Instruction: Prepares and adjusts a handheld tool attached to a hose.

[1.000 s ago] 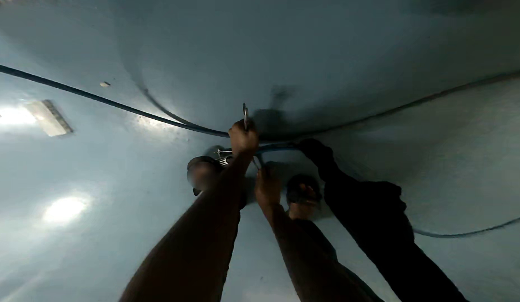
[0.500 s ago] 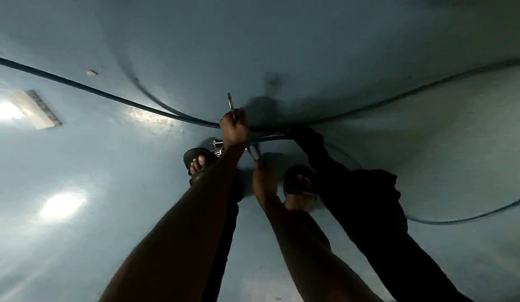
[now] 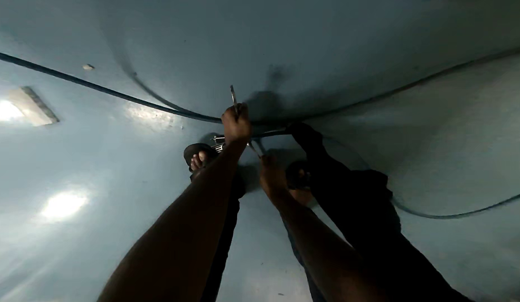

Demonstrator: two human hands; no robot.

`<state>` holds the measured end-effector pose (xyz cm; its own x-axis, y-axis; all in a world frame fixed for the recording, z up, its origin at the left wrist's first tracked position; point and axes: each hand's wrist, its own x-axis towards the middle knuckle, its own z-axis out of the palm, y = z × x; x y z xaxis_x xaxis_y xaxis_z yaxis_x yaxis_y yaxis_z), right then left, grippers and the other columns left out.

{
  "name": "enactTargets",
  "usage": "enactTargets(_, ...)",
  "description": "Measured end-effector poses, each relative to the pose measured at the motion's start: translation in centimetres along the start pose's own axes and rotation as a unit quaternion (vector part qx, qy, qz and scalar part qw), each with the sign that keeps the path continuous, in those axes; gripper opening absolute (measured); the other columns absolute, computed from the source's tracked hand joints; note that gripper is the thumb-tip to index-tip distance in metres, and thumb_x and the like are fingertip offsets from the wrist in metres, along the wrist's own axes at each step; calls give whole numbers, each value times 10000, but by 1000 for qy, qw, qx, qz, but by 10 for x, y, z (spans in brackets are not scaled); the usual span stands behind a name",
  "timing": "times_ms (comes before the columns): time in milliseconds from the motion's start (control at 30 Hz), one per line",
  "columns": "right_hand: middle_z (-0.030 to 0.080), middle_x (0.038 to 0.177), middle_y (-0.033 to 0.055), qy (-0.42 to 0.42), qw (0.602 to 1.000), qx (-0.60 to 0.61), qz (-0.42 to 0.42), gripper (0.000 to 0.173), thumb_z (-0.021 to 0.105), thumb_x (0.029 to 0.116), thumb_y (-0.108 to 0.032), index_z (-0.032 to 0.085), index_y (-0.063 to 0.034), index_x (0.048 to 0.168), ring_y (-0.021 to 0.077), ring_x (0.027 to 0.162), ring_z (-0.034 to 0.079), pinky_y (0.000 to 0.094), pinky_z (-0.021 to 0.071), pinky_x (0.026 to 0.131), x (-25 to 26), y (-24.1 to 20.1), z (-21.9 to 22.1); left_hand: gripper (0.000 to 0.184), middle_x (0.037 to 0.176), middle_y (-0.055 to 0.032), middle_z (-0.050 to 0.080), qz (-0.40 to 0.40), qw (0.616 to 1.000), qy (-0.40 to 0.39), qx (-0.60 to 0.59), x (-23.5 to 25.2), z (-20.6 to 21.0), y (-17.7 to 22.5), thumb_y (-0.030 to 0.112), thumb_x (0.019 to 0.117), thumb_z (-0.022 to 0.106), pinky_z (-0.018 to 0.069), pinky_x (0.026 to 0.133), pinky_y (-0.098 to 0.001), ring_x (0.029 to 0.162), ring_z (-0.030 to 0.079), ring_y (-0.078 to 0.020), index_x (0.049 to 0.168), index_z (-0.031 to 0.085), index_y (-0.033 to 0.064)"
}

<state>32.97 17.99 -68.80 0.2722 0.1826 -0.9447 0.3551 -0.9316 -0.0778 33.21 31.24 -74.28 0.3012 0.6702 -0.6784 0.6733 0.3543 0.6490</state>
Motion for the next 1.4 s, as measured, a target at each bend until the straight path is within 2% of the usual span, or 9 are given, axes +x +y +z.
enactTargets(133, 481, 1503, 225, -27, 999, 18, 34, 439, 487, 1050, -35, 480, -53, 1489, 399, 1105, 668, 513, 550, 896, 6, -7, 10, 337, 592, 58, 391, 9, 1000, -2, -9, 1, -1, -1, 180, 1063, 455, 394, 518, -260, 493, 398, -54, 739, 510, 107)
enactTargets(267, 517, 1458, 234, -42, 998, 37, 15, 444, 525, 1048, -94, 484, -31, 1486, 392, 1161, 646, 509, 536, 954, 6, -10, 13, 341, 571, 71, 387, 9, 999, 1, -37, 4, -3, -5, 166, 1063, 452, 389, 485, -239, 462, 383, -41, 728, 490, 120)
enactTargets(367, 554, 1393, 254, -3, 998, 62, -3, 409, 535, 1029, -93, 527, -27, 1432, 388, 1086, 676, 487, 565, 883, 5, -3, 23, 304, 590, 67, 395, -5, 997, 6, -77, 8, -3, -9, 167, 1058, 465, 402, 492, -244, 474, 391, -47, 759, 496, 120)
enactTargets(667, 503, 1441, 253, -79, 996, 11, 32, 472, 507, 1031, -37, 423, -16, 1495, 387, 1176, 636, 486, 543, 937, 7, -20, 6, 353, 594, 42, 400, -33, 998, -20, -51, 9, -9, -4, 235, 1087, 453, 392, 478, -257, 468, 393, -73, 757, 490, 114)
enactTargets(867, 455, 1473, 290, -66, 996, 42, 45, 474, 475, 1050, -28, 386, 53, 1509, 399, 1251, 587, 463, 513, 1003, 11, -24, 14, 199, 724, 12, 544, 87, 989, 58, -107, 2, -16, 32, 182, 988, 675, 520, 502, -244, 503, 523, -64, 1011, 526, 52)
enactTargets(1000, 489, 1428, 274, -45, 998, 24, 45, 435, 519, 1028, -57, 452, 53, 1443, 392, 1169, 633, 485, 559, 919, 21, -20, 29, 249, 624, 41, 500, 173, 969, 104, -139, 1, -14, 43, 86, 944, 721, 429, 447, -202, 464, 457, -39, 1046, 495, 64)
enactTargets(1100, 485, 1436, 275, -44, 998, 20, 46, 444, 497, 1040, -49, 424, 62, 1463, 386, 1177, 631, 467, 549, 936, 22, -20, 27, 164, 692, 30, 554, 177, 970, 122, -110, 0, -14, 52, 155, 1004, 650, 455, 491, -204, 516, 501, -33, 1041, 540, 39)
enactTargets(1233, 465, 1451, 277, -40, 998, 14, 46, 463, 499, 1032, -14, 407, 78, 1477, 382, 1199, 620, 450, 547, 948, 25, -21, 32, 290, 640, 50, 490, 161, 969, 187, 16, 10, -9, 65, 151, 1059, 498, 456, 567, -212, 549, 498, -25, 786, 560, 74)
enactTargets(1400, 508, 1408, 302, -24, 999, 11, 29, 393, 483, 1053, -48, 489, 72, 1427, 417, 1183, 620, 491, 534, 959, 21, -11, 35, 329, 697, 18, 528, 31, 985, 164, 43, 38, -33, 80, 215, 1094, 447, 474, 611, -295, 604, 530, -89, 849, 605, 62)
